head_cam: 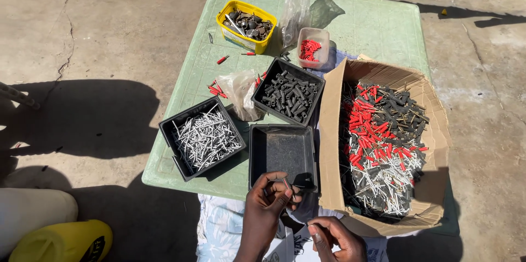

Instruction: Assemble red plastic inserts into black fastener bodies and place them in a cardboard box

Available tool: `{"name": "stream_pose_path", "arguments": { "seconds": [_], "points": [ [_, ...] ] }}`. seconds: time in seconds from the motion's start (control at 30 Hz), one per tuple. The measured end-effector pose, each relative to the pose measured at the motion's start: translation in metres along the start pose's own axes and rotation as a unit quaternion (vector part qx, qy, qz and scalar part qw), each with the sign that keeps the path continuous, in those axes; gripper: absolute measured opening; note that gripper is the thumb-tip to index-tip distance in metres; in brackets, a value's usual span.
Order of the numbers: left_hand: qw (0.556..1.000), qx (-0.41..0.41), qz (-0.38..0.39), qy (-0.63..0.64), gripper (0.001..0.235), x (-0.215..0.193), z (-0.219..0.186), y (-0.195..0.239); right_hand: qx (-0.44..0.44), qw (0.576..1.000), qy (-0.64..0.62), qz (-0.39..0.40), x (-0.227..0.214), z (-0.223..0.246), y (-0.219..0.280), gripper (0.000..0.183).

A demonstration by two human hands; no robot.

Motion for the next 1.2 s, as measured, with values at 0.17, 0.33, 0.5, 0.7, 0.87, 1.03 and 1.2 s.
{"name": "stream_pose_path", "arguments": {
  "seconds": [0.17, 0.33, 0.5, 0.7, 0.87, 1.03, 1.2],
  "points": [
    [0.973, -0.010, -0.006, -0.232, 0.031, -0.008, -0.010, -0.022, 0.047, 0.998, 0.044, 0.029, -0.005, -0.012, 0.002, 0.024],
    [0.852, 0.043, 0.024, -0.520, 0.035, 0.005, -0.019, -0.065, -0.001, 0.999, 0.032, -0.020, -0.012, 0.005, 0.007, 0.021],
    [0.788, 0.011, 0.090, -0.609, 0.048, 0.033, -0.015, -0.097, -0.032, 0.998, 0.062, -0.006, -0.017, 0.019, 0.012, 0.023],
    [0.775, 0.063, 0.004, -0.629, 0.037, 0.007, -0.049, -0.085, 0.053, 0.993, 0.093, -0.054, -0.036, 0.012, 0.022, 0.020],
    [0.815, 0.066, -0.074, -0.571, 0.028, -0.038, -0.068, -0.043, -0.020, 0.996, 0.054, -0.061, -0.064, 0.012, 0.022, 0.021],
    [0.845, 0.017, -0.125, -0.520, 0.028, -0.073, -0.063, -0.014, -0.062, 0.994, 0.014, -0.085, -0.121, 0.026, -0.031, 0.022],
    [0.840, 0.018, -0.100, -0.533, 0.033, -0.073, -0.056, -0.008, -0.119, 0.977, 0.166, -0.053, -0.147, 0.072, -0.139, 0.016]
  ]
}}
Point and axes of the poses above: each hand's wrist, its own y-axis away from the middle knuckle, its own x-axis out of the palm, z = x × y, the point moved 8 cm from there along -y, towards the middle knuckle, and after that the axes turned 1 degree about y, right-handed, at the moved point
